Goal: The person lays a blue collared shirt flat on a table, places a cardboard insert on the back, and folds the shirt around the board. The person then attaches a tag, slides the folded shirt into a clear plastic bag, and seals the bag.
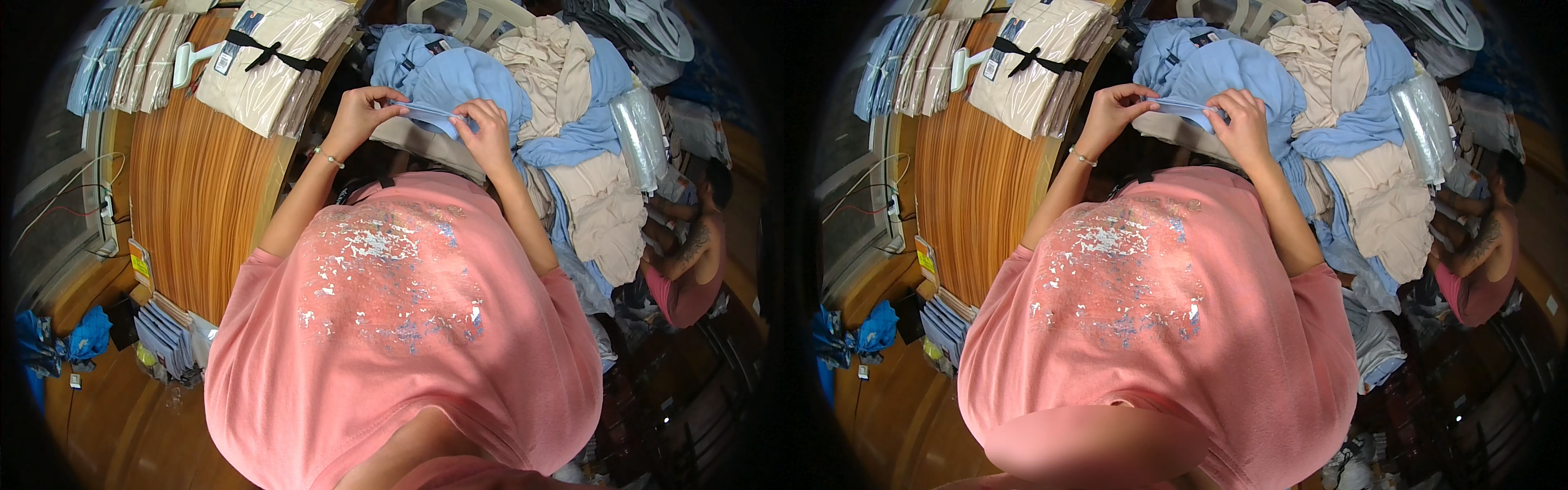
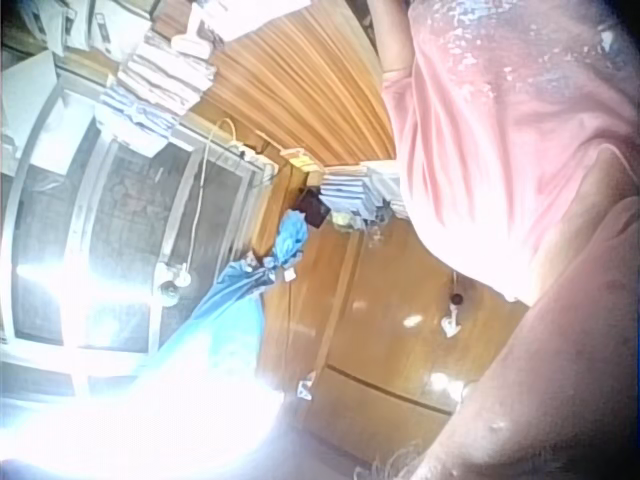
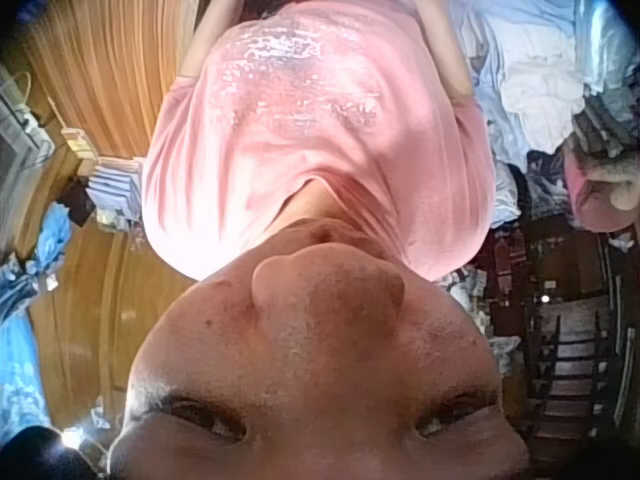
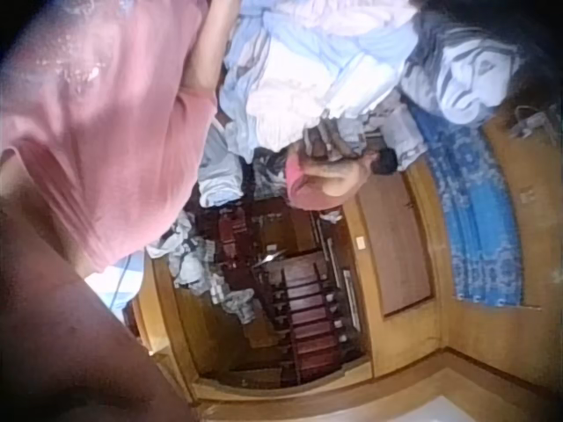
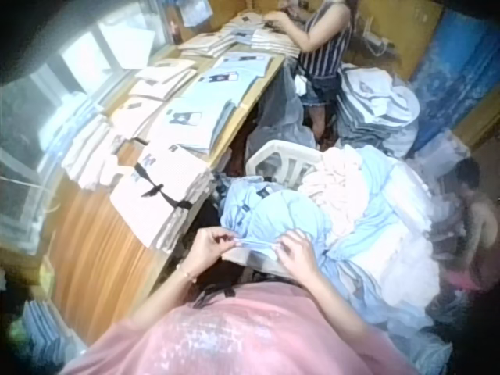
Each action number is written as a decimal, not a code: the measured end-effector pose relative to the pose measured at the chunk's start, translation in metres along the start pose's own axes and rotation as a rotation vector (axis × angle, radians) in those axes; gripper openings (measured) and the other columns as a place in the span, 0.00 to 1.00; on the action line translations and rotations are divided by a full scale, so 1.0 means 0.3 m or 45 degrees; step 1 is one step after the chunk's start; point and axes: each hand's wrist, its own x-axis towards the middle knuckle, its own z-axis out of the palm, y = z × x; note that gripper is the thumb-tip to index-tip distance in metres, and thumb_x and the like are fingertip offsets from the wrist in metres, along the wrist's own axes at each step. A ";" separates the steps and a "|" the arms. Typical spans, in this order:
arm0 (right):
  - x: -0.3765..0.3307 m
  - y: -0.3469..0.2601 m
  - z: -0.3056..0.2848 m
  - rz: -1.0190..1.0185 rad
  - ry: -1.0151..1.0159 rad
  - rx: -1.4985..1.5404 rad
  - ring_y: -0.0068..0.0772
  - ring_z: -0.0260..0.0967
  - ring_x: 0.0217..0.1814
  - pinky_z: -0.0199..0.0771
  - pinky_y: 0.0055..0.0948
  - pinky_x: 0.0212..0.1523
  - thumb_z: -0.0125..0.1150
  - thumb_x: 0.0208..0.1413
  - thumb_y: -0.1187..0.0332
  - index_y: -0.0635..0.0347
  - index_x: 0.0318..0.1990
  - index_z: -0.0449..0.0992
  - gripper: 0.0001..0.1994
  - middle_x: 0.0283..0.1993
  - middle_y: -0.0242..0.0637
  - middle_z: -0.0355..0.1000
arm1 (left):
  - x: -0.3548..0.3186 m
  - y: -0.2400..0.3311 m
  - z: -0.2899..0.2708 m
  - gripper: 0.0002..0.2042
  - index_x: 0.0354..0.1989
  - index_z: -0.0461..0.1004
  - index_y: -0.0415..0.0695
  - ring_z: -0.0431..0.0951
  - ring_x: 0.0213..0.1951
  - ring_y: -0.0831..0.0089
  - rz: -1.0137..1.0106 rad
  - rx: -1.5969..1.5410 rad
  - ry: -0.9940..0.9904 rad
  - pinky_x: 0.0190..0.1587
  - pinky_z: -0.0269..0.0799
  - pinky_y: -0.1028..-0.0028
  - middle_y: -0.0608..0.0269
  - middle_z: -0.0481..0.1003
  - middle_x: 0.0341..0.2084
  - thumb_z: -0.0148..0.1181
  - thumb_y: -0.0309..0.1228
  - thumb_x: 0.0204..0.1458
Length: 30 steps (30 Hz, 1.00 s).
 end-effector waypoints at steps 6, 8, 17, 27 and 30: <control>0.001 -0.007 -0.005 0.006 0.033 0.025 0.32 0.65 0.37 0.57 0.30 0.40 0.63 0.43 0.67 0.56 0.27 0.75 0.05 0.30 0.28 0.70 | 0.006 -0.018 0.000 0.08 0.28 0.79 0.45 0.71 0.33 0.68 0.545 0.305 0.219 0.35 0.67 0.73 0.66 0.75 0.29 0.66 0.31 0.36; -0.005 -0.008 -0.005 -0.008 0.047 0.019 0.32 0.65 0.37 0.57 0.30 0.40 0.63 0.43 0.67 0.56 0.27 0.75 0.06 0.30 0.28 0.70 | 0.005 -0.016 0.002 0.08 0.27 0.79 0.45 0.70 0.32 0.68 0.572 0.315 0.239 0.35 0.67 0.73 0.66 0.75 0.28 0.66 0.31 0.36; 0.001 0.067 -0.019 0.126 -0.511 0.236 0.34 0.65 0.44 0.58 0.35 0.47 0.61 0.44 0.68 0.56 0.35 0.76 0.09 0.36 0.33 0.71 | -0.025 0.000 0.015 0.05 0.26 0.78 0.44 0.73 0.29 0.68 0.627 0.248 0.032 0.32 0.67 0.73 0.65 0.74 0.25 0.64 0.29 0.38; 0.203 0.384 0.194 0.538 -0.913 -0.467 0.41 0.68 0.50 0.65 0.33 0.49 0.48 0.53 0.68 0.61 0.45 0.73 0.14 0.48 0.45 0.71 | -0.044 0.160 0.059 0.18 0.40 0.72 0.42 0.70 0.45 0.62 0.889 0.229 -0.344 0.47 0.65 0.68 0.61 0.71 0.40 0.63 0.28 0.37; 0.210 0.218 -0.010 0.346 -0.955 0.410 0.34 0.68 0.48 0.64 0.29 0.50 0.49 0.53 0.67 0.64 0.45 0.73 0.15 0.46 0.42 0.73 | 0.014 -0.046 -0.020 0.37 0.56 0.60 0.45 0.60 0.56 0.54 0.512 0.373 -0.172 0.57 0.57 0.62 0.51 0.60 0.55 0.68 0.27 0.32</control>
